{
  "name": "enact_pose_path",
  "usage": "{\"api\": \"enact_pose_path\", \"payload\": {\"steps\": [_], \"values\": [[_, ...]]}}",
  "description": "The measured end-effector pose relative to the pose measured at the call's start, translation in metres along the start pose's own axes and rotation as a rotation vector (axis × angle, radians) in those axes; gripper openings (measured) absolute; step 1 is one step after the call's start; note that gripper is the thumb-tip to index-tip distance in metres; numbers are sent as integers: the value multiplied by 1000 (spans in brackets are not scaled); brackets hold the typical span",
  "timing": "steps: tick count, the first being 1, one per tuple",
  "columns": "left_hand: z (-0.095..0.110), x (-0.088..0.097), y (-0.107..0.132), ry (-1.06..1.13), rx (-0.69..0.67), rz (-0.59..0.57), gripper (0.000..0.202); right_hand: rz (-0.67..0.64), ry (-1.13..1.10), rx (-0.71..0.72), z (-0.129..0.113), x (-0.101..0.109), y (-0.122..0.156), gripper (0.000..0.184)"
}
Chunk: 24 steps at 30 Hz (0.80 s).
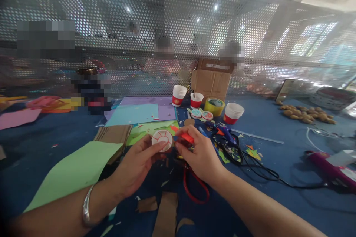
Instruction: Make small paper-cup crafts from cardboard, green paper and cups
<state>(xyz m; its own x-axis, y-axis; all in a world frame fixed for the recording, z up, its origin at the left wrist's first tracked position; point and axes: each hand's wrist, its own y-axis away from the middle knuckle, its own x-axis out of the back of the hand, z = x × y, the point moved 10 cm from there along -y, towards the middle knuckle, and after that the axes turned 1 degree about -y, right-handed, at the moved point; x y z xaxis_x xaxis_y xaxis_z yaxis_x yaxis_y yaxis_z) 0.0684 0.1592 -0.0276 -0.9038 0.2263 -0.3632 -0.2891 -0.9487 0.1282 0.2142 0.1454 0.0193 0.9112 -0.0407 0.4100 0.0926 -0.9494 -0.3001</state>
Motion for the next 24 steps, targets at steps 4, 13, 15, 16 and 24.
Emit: {"api": "enact_pose_path", "payload": {"steps": [4,13,15,16,24], "values": [[0,0,2,-17,-7,4,35,-9,18,-9,0,-1,1,14],[1,5,1,-24,9,38,36,105,137,109,-16,11,4,16],[-1,8,1,-34,21,67,36,131,216,177,-25,13,6,21],[-2,9,1,-51,24,71,37,134,272,213,-30,11,8,25],[-2,-2,4,-115,19,31,41,2,495,387,-46,-18,12,48]]}}
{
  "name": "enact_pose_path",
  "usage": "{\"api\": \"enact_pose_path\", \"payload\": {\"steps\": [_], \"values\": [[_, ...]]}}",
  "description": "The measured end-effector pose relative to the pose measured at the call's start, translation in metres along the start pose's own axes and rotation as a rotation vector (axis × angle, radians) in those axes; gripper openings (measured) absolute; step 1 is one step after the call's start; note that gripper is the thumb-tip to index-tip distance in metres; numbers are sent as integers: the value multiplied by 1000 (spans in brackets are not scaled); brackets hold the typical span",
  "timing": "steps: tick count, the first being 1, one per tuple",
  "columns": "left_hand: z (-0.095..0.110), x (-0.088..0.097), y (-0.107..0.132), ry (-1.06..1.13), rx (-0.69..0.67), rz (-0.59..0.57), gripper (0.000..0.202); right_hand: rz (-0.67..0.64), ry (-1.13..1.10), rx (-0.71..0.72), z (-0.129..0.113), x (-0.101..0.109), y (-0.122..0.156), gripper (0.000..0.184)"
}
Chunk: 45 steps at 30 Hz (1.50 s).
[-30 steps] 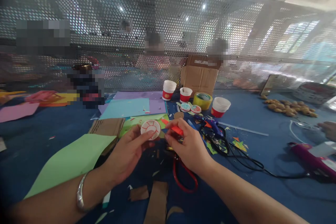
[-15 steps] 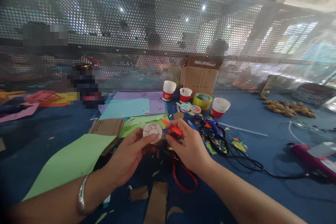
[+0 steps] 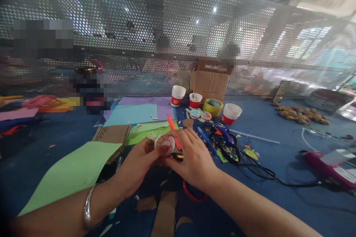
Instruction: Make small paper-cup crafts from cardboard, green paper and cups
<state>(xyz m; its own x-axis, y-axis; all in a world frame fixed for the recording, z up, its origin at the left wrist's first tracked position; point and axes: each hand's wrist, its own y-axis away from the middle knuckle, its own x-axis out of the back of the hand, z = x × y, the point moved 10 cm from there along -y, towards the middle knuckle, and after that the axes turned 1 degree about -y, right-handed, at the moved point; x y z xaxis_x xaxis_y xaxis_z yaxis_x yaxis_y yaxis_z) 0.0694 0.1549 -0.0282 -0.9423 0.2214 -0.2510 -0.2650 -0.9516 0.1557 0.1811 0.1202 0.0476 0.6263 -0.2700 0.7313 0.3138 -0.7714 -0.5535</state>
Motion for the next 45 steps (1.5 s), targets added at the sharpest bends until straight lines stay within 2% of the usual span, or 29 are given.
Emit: {"api": "enact_pose_path", "payload": {"steps": [4,8,11,13,17,21,24,30,35,40,42,45], "values": [[0,-1,3,-9,-4,-16,42,38,-11,-16,1,5,-3,45],[-1,-1,6,-46,-9,-18,44,123,56,-7,15,29,-18,33],[2,-5,8,-136,-88,-75,41,155,196,-75,50,50,-37,34],[1,-9,8,-194,-134,-124,36,124,297,-178,87,58,-48,36],[1,-11,11,-309,-202,-182,30,83,422,-294,148,64,-59,36],[6,-14,15,-340,-247,-209,26,3,486,-353,185,55,-57,38],[9,-15,16,-333,-257,-222,25,-42,523,-382,198,48,-52,39],[8,-15,15,-340,-263,-235,26,-67,561,-410,201,43,-48,37],[8,-14,15,-342,-263,-233,28,-7,552,-383,190,55,-46,39],[10,-13,14,-393,-273,-222,27,52,518,-296,154,66,-33,35],[11,-12,14,-424,-291,-208,25,16,484,-227,135,59,-26,33],[13,-10,13,-432,-293,-186,21,-118,409,-106,108,36,-13,27]]}}
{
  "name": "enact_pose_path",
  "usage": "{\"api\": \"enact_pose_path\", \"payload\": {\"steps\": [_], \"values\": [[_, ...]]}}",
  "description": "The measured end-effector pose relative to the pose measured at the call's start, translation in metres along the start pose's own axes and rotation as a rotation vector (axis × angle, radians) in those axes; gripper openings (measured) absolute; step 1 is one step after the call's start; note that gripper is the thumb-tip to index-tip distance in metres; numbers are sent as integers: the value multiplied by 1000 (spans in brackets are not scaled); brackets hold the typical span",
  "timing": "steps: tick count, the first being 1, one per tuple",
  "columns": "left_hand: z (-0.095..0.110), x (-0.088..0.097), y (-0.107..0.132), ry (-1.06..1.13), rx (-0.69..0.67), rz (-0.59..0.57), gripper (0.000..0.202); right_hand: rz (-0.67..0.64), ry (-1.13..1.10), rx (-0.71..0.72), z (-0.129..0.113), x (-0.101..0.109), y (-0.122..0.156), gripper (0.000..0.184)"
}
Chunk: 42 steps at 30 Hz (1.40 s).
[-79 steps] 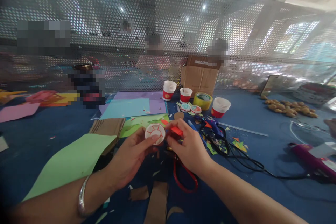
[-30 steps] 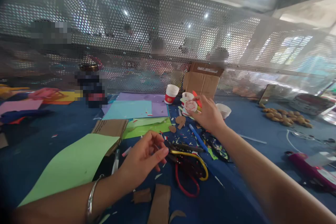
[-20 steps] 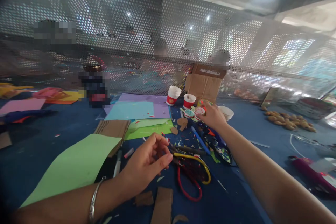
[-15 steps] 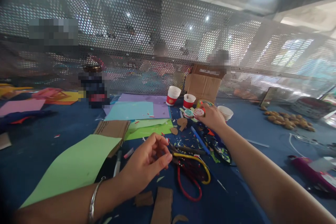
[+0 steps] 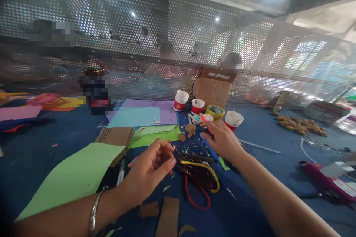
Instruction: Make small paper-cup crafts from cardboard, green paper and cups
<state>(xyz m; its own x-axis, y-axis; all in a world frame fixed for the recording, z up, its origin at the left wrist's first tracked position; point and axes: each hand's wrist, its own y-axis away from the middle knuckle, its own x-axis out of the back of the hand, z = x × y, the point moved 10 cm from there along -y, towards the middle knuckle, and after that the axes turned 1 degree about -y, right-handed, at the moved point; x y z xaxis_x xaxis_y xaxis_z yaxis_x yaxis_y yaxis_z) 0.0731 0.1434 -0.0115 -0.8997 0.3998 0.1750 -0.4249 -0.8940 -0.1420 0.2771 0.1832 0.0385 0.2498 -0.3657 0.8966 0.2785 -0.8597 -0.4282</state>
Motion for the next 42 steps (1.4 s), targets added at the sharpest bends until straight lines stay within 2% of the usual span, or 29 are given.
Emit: {"api": "enact_pose_path", "payload": {"steps": [4,8,11,15,19,22,25,30,34,38,42], "values": [[-2,3,-2,14,12,21,20,-133,-68,137,-25,-18,12,22],[0,5,-2,-3,-9,37,19,-185,-103,176,-30,-26,16,25],[0,6,-2,-26,-14,38,17,-162,-155,161,-31,-24,17,29],[-6,6,-7,49,64,35,26,-67,-258,112,-41,-11,17,36],[-12,5,-12,195,166,65,41,-41,-313,150,-74,-3,22,41],[-14,4,-12,281,221,76,41,-85,-322,244,-104,-3,29,48],[-14,5,-11,327,230,112,39,-85,-321,291,-120,-2,34,54],[-16,12,-11,388,227,188,34,-73,-276,343,-129,1,37,50],[-15,15,-11,394,205,198,32,-97,-262,365,-134,2,37,43],[-14,20,-11,356,164,226,28,-48,-267,392,-138,6,38,38],[-4,14,-11,227,70,148,26,2,-332,386,-132,10,35,25]]}}
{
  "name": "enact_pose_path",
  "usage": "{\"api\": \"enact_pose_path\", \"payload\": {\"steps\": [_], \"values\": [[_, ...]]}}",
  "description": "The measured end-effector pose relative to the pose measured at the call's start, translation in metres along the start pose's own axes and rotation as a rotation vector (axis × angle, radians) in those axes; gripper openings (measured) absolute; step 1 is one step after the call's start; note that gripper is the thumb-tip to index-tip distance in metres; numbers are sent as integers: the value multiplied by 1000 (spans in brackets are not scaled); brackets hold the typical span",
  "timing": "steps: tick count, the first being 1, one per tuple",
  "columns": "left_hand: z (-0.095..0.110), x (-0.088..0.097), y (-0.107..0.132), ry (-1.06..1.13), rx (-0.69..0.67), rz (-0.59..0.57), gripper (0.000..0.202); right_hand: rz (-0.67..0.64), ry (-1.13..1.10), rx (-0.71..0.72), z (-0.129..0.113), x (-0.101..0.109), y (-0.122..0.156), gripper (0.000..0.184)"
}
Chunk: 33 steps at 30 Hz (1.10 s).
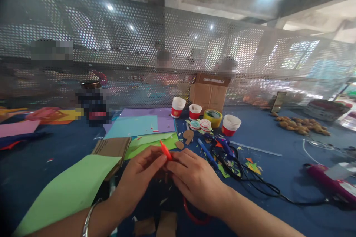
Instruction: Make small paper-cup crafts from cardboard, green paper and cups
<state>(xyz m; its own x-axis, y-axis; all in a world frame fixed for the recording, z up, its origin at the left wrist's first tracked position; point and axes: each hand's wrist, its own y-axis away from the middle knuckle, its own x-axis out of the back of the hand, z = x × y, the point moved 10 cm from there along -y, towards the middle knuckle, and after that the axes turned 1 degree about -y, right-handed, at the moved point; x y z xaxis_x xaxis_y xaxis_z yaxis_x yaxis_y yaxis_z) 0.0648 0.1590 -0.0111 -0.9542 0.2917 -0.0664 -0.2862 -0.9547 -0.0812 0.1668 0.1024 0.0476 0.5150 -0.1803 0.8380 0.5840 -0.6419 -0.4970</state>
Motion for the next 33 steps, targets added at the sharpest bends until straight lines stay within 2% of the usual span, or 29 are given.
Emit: {"api": "enact_pose_path", "payload": {"steps": [2,4,6,8,11,14,18,20,23,25,28,30,33], "values": [[6,-1,1,-79,-47,-12,28,48,19,11,8,8,1,25],[10,6,1,-125,-72,47,30,94,89,-12,24,18,5,26],[13,17,-1,-156,-100,128,26,79,144,-68,45,23,10,29],[14,26,-3,-168,-110,188,20,-5,181,-158,68,20,15,27],[13,32,-6,-169,-125,217,16,-212,223,-246,89,4,24,27],[17,33,-6,-207,-154,213,13,-324,250,-260,93,-7,27,29],[20,32,-6,-296,-149,187,8,-349,249,-254,90,-10,25,29],[19,27,-6,-315,-135,142,8,-329,236,-250,89,-7,25,27],[11,6,-4,-412,-123,-31,17,-245,198,-221,83,2,22,28],[7,-10,0,-520,-156,-150,27,-191,169,-189,77,7,20,29],[8,-26,3,-668,-234,-256,30,-130,140,-152,70,14,18,29],[13,-28,2,-777,-282,-285,29,-96,129,-153,69,20,18,30],[27,-20,-6,-1003,-343,-274,24,-51,103,-178,72,30,19,32]]}}
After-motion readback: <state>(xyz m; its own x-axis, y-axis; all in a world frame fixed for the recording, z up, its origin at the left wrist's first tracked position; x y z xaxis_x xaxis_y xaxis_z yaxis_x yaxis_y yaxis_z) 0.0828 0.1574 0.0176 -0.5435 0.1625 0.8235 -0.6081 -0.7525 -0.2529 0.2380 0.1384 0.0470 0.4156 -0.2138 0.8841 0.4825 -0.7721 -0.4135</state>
